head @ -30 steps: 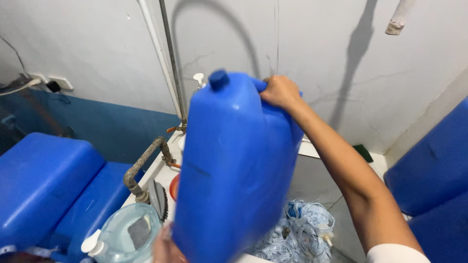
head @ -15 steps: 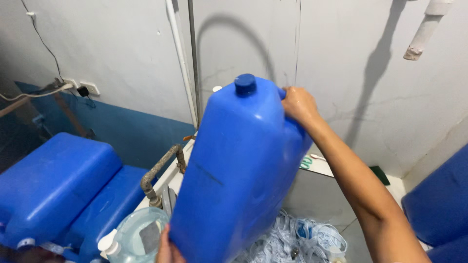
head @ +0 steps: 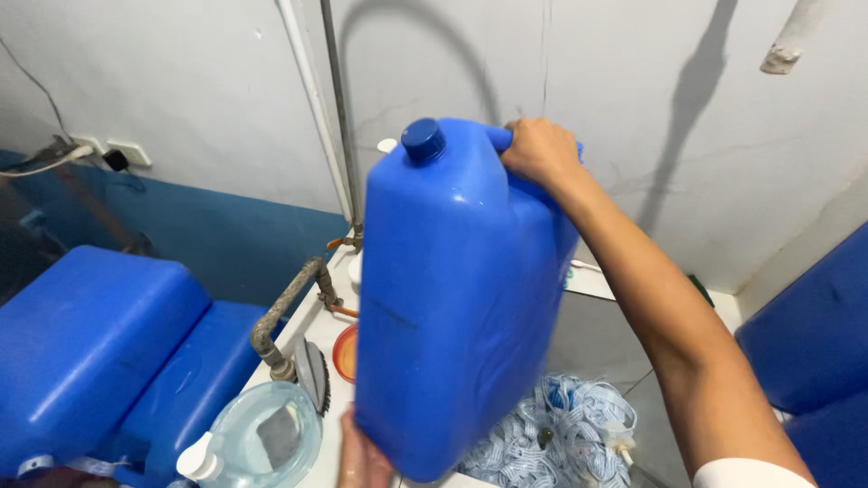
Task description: The person cleans several blue plastic jerrycans at a sink. They open the caps, rinse the containers with water, scrub the exterior with a sponge, and rinse again. The person uses scissors to cut off plastic rings from the necks of the jerrycans. Cleaned jerrycans are placed on the floor.
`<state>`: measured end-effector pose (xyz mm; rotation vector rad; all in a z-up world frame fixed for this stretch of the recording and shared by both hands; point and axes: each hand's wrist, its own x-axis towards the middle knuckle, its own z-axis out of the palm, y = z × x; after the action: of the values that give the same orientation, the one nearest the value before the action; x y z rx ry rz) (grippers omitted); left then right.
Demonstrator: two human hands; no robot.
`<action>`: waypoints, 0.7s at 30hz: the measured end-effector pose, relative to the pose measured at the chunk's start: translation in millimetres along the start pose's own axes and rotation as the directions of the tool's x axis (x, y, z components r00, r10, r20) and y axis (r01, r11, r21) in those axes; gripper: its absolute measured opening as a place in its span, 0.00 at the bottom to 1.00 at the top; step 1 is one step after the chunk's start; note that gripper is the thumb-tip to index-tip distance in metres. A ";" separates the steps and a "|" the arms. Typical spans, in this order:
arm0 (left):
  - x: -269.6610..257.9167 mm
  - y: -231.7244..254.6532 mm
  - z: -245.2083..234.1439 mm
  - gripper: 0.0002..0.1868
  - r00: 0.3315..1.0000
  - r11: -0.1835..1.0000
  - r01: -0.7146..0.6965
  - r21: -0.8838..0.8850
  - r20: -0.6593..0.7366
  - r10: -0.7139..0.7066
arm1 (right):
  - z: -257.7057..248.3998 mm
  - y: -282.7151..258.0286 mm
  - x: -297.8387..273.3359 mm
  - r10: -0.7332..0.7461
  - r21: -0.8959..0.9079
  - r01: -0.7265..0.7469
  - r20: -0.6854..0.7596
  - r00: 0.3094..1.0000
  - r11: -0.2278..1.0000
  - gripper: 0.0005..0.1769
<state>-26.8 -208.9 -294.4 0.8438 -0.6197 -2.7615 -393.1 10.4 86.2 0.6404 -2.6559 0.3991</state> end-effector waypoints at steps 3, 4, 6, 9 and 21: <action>-15.2 -22.9 15.8 0.36 0.982 0.983 0.164 0.082 0.081 -0.170 | 29.2 42.1 8.3 0.025 -0.139 0.000 0.181 0.983 0.990 0.33; -28.1 -18.3 22.2 0.36 0.966 0.972 0.217 0.094 0.125 -0.228 | 45.0 64.6 -4.6 0.066 -0.131 -0.032 0.264 0.962 0.991 0.32; -46.9 19.5 46.3 0.43 0.964 0.947 0.264 0.184 -0.028 -0.264 | 65.4 129.4 -37.3 -0.017 0.093 -0.005 0.234 0.972 0.996 0.30; -66.9 68.2 114.4 0.40 0.942 0.896 -0.170 0.411 0.336 0.025 | 109.1 199.7 -113.0 0.204 0.556 -0.299 0.228 0.952 0.776 0.30; 148.7 59.5 239.9 0.21 0.628 0.478 -0.742 0.470 0.239 0.740 | 162.3 106.7 -332.8 0.531 0.941 -0.314 0.333 0.779 -0.129 0.29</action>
<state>-282.0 -225.3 -160.8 0.4514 -1.4084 -1.7748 -217.7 169.6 -217.8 -0.1210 -1.8257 2.5554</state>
